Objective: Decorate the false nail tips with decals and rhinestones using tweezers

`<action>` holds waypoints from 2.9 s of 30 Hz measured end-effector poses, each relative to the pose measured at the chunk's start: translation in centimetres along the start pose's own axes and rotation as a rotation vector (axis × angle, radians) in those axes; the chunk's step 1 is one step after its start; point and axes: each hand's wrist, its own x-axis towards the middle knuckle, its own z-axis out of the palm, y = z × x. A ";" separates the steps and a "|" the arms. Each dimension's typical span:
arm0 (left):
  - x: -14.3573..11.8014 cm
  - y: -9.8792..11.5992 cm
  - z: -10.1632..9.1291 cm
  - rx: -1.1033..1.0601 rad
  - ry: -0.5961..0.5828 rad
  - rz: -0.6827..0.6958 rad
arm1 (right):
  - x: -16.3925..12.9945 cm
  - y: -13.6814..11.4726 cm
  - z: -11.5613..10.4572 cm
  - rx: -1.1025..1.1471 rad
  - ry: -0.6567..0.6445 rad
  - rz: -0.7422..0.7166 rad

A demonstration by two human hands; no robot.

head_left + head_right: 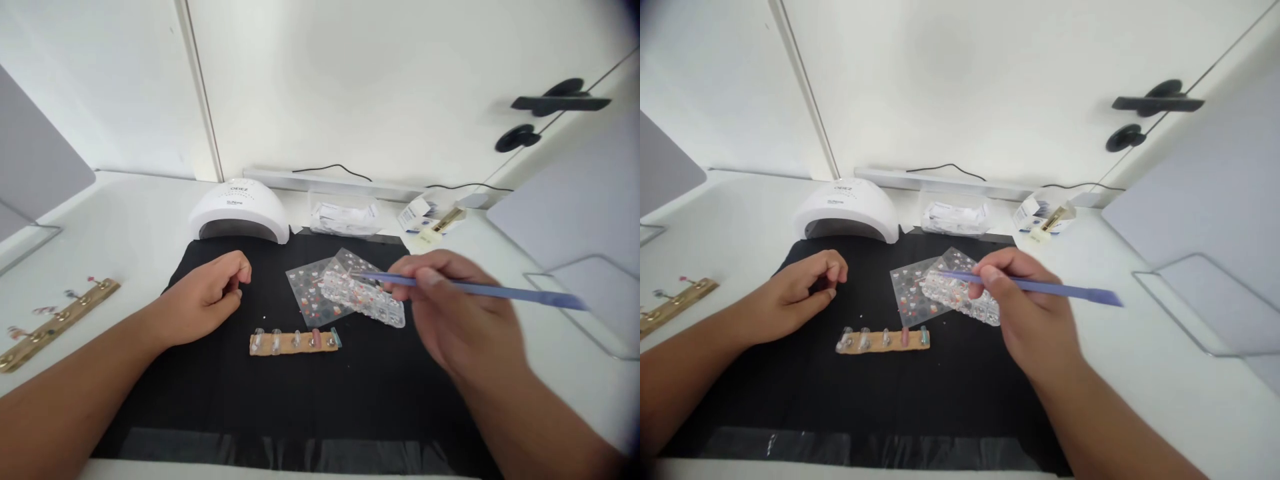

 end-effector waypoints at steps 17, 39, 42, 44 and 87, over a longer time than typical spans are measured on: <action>-0.1 1.1 0.1 0.023 0.000 -0.150 | 1.0 4.3 0.1 -0.036 -0.122 0.313; 0.4 1.3 0.9 -0.117 0.066 0.038 | 0.1 2.5 1.5 0.383 -0.128 -0.061; 0.2 2.2 1.6 -0.397 0.137 0.022 | -0.3 2.3 2.0 0.432 -0.152 -0.108; 0.2 2.9 2.1 -0.639 0.170 0.009 | -0.5 2.1 2.4 0.443 -0.166 -0.128; -2.1 5.4 2.9 -0.673 0.326 0.008 | -3.7 1.1 6.8 0.088 -0.252 -0.482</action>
